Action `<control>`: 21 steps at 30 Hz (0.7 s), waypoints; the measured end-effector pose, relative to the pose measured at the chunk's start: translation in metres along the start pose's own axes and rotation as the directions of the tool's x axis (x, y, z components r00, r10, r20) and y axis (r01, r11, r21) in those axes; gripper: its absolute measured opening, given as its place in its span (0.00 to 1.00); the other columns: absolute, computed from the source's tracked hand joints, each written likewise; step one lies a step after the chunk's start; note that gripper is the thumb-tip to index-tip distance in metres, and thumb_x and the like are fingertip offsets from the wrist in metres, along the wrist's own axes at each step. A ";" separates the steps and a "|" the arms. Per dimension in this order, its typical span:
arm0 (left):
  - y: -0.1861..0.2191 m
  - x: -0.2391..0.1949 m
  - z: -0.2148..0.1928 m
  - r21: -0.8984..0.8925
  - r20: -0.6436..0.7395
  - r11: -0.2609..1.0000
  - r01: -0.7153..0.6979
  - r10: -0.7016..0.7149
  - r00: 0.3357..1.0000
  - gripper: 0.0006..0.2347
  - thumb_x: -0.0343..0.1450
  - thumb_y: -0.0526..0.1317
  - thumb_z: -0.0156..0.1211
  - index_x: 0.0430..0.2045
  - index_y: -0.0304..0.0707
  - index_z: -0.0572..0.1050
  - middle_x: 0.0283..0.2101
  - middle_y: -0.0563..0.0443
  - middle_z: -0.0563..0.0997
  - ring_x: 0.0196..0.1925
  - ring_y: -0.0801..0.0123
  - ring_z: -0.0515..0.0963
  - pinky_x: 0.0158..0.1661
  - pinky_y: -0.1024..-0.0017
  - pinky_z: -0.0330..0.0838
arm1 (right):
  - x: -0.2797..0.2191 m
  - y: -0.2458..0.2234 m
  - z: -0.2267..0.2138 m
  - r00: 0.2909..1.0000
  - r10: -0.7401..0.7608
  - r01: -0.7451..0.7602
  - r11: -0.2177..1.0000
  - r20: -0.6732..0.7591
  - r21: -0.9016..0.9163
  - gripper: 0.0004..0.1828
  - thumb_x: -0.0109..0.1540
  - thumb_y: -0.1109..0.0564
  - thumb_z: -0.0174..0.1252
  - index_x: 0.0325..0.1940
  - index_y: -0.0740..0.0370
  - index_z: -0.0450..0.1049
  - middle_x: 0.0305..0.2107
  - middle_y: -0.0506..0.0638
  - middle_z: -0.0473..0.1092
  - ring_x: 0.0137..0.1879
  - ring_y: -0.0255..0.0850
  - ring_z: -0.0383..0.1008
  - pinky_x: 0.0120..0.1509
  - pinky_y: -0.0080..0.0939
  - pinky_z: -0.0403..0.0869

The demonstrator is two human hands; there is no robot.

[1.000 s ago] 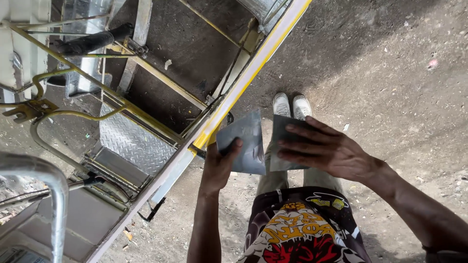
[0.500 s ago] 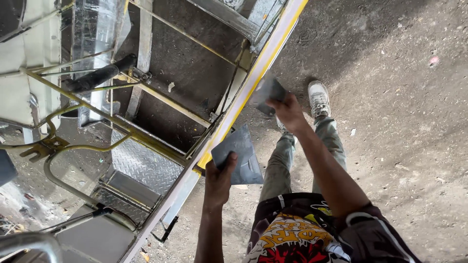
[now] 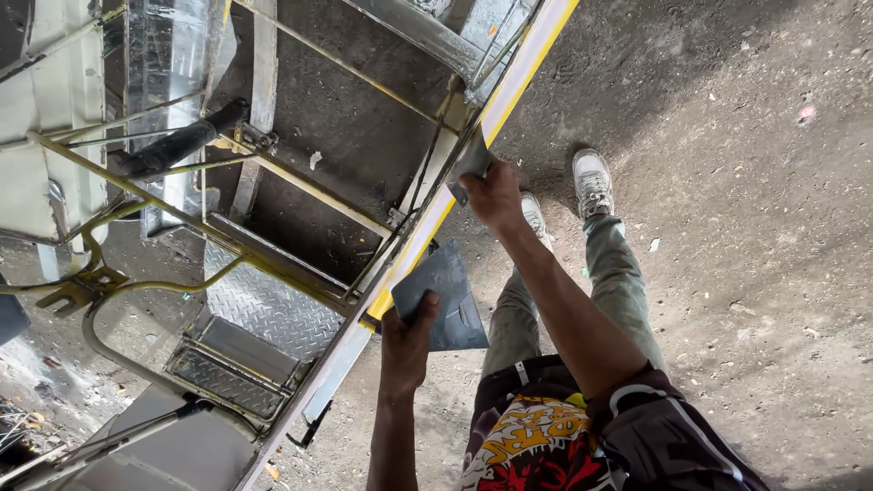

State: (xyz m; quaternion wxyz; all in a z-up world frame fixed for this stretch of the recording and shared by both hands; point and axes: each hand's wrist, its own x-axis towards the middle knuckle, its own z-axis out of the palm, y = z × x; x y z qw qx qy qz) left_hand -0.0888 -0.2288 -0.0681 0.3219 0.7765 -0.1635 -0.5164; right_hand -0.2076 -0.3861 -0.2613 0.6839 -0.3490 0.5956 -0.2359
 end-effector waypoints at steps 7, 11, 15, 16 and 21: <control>0.016 -0.003 0.008 0.033 0.012 0.999 -0.037 0.036 0.999 0.09 0.74 0.38 0.65 0.39 0.29 0.79 0.34 0.59 0.79 0.35 0.80 0.72 0.37 0.77 0.68 | -0.001 0.042 -0.028 0.998 -0.040 0.017 0.938 0.058 0.347 0.16 0.61 0.68 0.60 0.53 0.67 0.73 0.43 0.52 0.78 0.48 0.34 0.78 0.55 0.32 0.78; 0.022 -0.001 0.015 0.109 0.012 0.994 0.001 -0.002 1.000 0.11 0.73 0.43 0.65 0.36 0.30 0.79 0.31 0.59 0.79 0.32 0.81 0.72 0.33 0.78 0.67 | 0.015 0.015 -0.047 0.997 0.060 -0.069 0.967 0.046 0.247 0.14 0.61 0.68 0.58 0.52 0.67 0.74 0.42 0.51 0.79 0.45 0.35 0.79 0.52 0.32 0.80; 0.002 -0.002 0.008 0.157 -0.006 0.986 0.051 -0.051 0.999 0.15 0.74 0.46 0.66 0.33 0.27 0.79 0.27 0.58 0.75 0.30 0.80 0.67 0.29 0.77 0.62 | 0.018 -0.022 -0.046 0.992 0.113 -0.118 0.990 0.062 0.077 0.13 0.64 0.65 0.56 0.52 0.67 0.77 0.41 0.53 0.79 0.41 0.39 0.78 0.43 0.36 0.79; 0.006 -0.001 0.010 0.155 -0.004 0.987 0.048 -0.048 0.999 0.15 0.74 0.46 0.66 0.33 0.27 0.79 0.27 0.58 0.75 0.30 0.80 0.67 0.29 0.77 0.62 | 0.025 -0.019 -0.041 0.992 0.110 -0.115 0.990 0.061 0.076 0.13 0.64 0.65 0.56 0.52 0.67 0.77 0.41 0.53 0.79 0.41 0.39 0.78 0.43 0.36 0.79; 0.028 -0.005 0.023 0.162 -0.019 0.987 0.007 -0.004 1.000 0.13 0.72 0.46 0.64 0.36 0.31 0.78 0.29 0.61 0.79 0.31 0.82 0.72 0.33 0.79 0.68 | 0.034 -0.028 -0.026 0.994 0.103 -0.101 0.994 0.038 -0.043 0.14 0.62 0.63 0.61 0.53 0.67 0.75 0.42 0.54 0.78 0.42 0.37 0.80 0.42 0.33 0.82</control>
